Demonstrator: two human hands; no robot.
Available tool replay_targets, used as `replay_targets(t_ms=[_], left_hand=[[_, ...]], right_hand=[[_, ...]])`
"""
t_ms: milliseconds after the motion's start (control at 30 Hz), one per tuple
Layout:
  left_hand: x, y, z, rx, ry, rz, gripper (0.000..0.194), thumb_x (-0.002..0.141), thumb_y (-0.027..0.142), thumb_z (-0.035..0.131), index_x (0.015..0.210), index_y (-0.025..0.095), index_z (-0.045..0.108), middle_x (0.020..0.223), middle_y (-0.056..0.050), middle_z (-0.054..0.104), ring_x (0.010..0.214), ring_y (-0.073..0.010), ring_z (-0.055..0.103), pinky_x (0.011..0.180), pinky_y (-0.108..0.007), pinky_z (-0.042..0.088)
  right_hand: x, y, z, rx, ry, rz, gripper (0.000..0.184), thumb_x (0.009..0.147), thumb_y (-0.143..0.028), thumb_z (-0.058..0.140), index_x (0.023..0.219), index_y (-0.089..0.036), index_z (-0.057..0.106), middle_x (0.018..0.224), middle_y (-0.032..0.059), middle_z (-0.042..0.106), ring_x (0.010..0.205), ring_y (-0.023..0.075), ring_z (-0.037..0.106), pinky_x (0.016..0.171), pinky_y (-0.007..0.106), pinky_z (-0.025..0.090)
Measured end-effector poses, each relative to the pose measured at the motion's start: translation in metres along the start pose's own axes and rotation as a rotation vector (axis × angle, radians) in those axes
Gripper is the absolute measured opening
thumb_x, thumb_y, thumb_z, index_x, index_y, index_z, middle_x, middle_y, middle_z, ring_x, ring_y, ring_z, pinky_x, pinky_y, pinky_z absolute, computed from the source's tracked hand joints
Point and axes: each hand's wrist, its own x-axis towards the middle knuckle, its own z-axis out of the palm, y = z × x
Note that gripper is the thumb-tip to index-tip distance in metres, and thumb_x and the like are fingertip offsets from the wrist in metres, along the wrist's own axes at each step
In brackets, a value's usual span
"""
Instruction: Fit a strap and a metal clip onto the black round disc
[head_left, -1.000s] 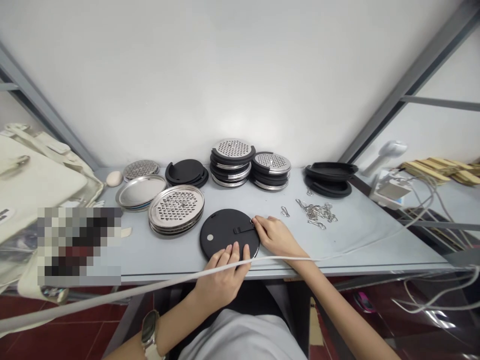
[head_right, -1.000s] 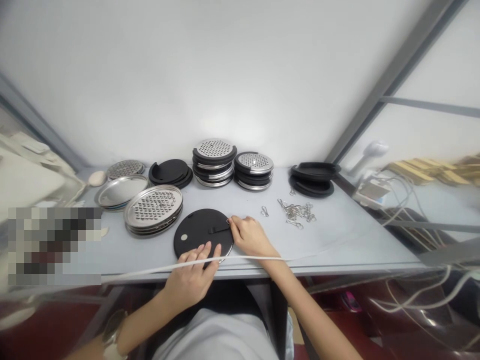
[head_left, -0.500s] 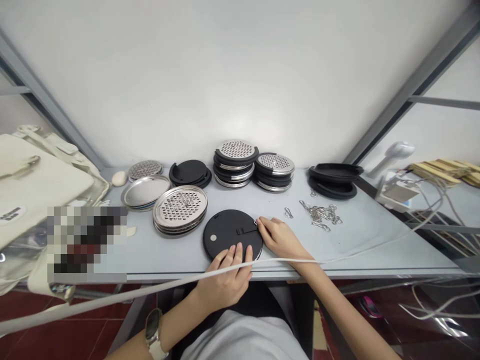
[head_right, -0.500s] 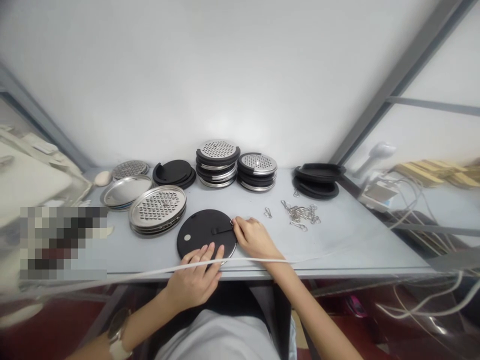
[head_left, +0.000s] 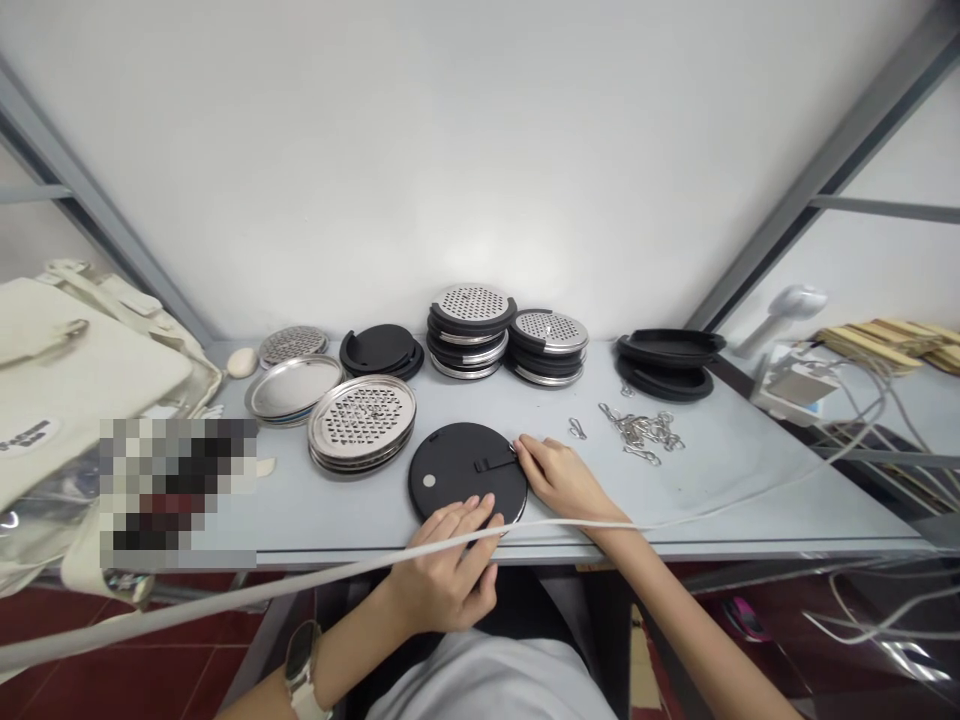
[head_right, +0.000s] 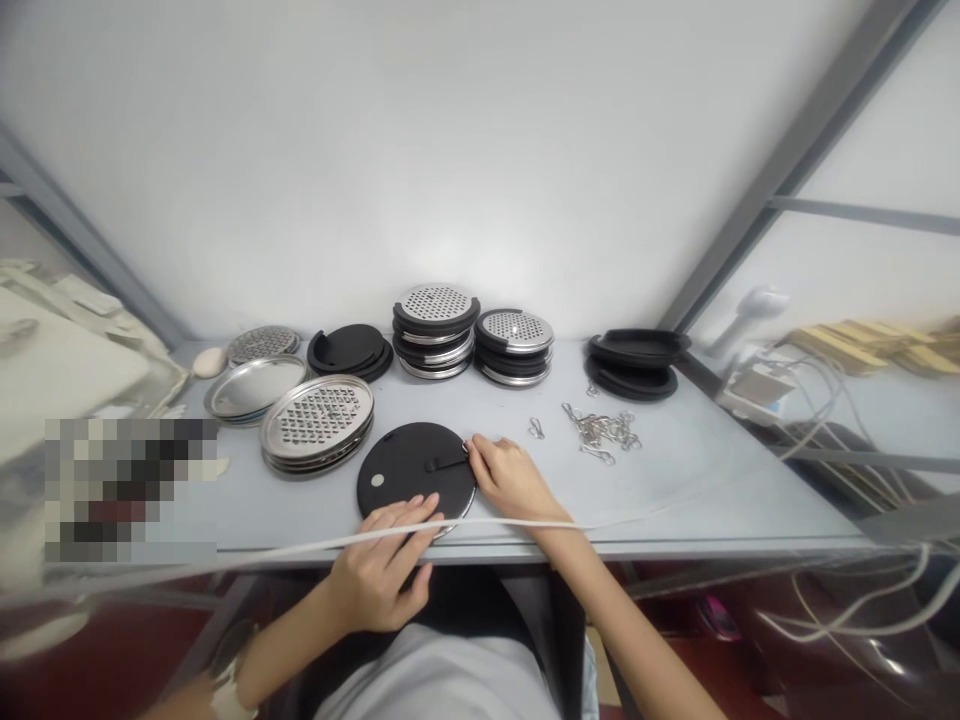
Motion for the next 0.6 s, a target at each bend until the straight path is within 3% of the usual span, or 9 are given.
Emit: replay_targets(t_ms=[433, 600], left_hand=[[-0.004, -0.002, 0.003, 0.048, 0.005, 0.051, 0.04, 0.077, 0.013, 0.046, 0.114, 0.005, 0.058, 0.12, -0.017, 0.06, 0.113, -0.0248, 0.055, 0.093, -0.036, 0.05], [0.005, -0.005, -0.008, 0.028, -0.093, 0.082, 0.04, 0.079, 0.014, 0.046, 0.116, 0.004, 0.057, 0.121, -0.018, 0.059, 0.112, -0.0255, 0.055, 0.091, -0.036, 0.05]], right_hand=[[0.0, -0.002, -0.002, 0.07, 0.001, 0.03, 0.033, 0.097, -0.028, 0.028, 0.076, -0.02, 0.051, 0.061, 0.0008, 0.056, 0.06, 0.0148, 0.053, 0.059, 0.024, 0.03], [0.0, -0.001, -0.001, 0.066, 0.001, 0.04, 0.033, 0.097, -0.029, 0.028, 0.076, -0.02, 0.051, 0.061, 0.001, 0.056, 0.059, 0.0151, 0.053, 0.058, 0.024, 0.03]])
